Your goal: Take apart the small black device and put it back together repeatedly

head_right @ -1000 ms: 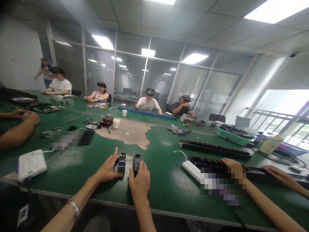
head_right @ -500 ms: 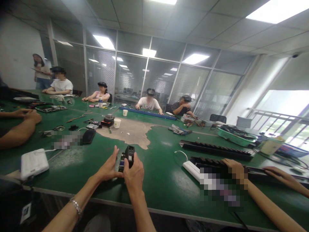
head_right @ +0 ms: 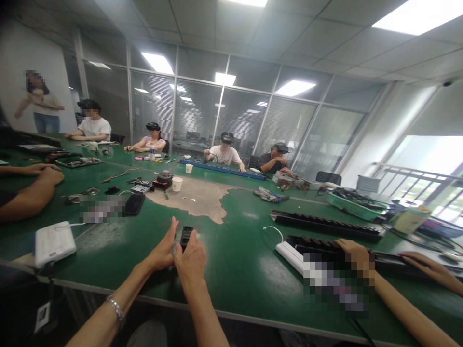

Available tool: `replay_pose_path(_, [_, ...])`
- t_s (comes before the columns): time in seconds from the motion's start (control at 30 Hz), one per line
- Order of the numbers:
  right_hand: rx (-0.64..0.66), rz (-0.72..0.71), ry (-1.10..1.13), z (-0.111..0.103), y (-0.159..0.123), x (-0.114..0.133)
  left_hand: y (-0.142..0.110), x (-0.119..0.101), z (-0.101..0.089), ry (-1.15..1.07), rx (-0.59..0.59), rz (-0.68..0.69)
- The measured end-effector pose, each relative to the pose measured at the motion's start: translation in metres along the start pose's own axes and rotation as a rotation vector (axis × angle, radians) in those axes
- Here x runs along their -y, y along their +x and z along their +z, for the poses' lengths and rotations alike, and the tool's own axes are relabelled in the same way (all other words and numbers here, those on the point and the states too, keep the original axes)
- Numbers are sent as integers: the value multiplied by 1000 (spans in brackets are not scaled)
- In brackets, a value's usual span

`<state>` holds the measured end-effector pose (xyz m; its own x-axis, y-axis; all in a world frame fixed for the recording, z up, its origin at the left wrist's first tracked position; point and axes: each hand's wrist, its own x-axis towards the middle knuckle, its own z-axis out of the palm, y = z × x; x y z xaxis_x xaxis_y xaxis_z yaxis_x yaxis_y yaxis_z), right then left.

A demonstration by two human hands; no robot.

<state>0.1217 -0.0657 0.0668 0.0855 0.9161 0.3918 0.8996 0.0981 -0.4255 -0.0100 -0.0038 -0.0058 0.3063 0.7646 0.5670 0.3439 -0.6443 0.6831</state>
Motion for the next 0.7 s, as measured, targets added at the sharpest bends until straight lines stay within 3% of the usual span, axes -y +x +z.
replay_pose_path(0.37, [81, 104, -117, -1, -4, 11, -1, -2, -2, 122, 49, 19])
replay_pose_path(0.7, [41, 115, -18, -1, -4, 4, -1, -6, -3, 186, 72, -41])
